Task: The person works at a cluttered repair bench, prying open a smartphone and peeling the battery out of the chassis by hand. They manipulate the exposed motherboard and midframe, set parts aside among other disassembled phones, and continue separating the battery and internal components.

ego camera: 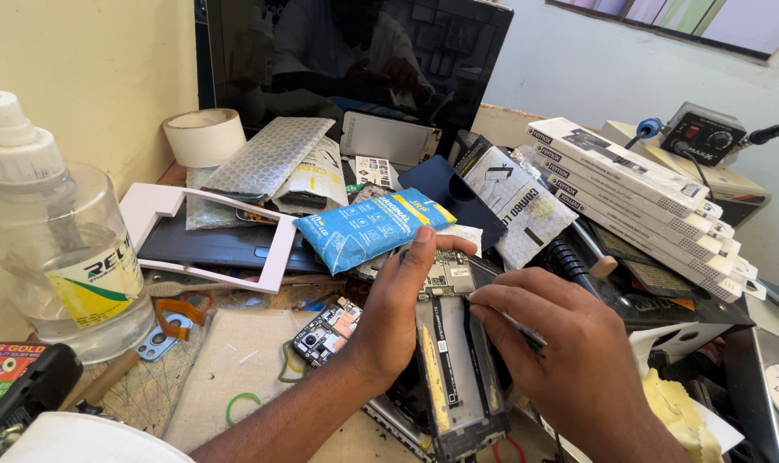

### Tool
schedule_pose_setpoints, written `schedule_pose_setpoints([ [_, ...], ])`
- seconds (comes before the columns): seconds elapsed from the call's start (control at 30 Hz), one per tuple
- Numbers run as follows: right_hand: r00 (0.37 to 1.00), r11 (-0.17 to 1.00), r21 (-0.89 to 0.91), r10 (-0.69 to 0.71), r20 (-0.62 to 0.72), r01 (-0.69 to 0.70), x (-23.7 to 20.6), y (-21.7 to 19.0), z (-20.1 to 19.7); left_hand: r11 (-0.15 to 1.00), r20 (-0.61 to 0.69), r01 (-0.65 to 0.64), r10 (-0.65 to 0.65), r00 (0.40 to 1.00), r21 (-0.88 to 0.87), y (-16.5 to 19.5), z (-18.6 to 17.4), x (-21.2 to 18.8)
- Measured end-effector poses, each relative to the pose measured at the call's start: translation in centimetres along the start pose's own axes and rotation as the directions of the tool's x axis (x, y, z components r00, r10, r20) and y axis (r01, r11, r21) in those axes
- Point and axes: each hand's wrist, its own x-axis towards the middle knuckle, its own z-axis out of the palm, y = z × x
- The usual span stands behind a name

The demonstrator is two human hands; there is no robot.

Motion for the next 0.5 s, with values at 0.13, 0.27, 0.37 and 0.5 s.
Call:
schedule_pose_setpoints([
  [0.13, 0.998, 0.992, 0.108, 0.069, 0.000, -0.069, 0.0, 0.4, 0.4, 1.000, -0.022, 0.005, -0.005, 1.000, 0.001, -0.3, -0.1, 0.1],
  [0.27, 0.967, 0.940, 0.228, 0.246, 0.067, -0.255, 0.0, 1.0, 0.8, 1.000, -0.033, 0.026, -0.026, 0.999, -0.007, -0.5, -0.2, 0.5],
  [0.37, 0.941, 0.899, 0.277, 0.323, 0.102, -0.339, 0.0, 1.5, 0.9, 0.998, -0.044, 0.054, -0.055, 0.997, -0.022, -0.7, -0.3, 0.8],
  [0.5, 0.943, 0.893, 0.303, 0.319, 0.096, -0.333, -0.1, 1.6, 0.9, 0.999, -0.052, 0.034, -0.034, 0.998, -0.015, -0.9, -0.3, 0.9],
])
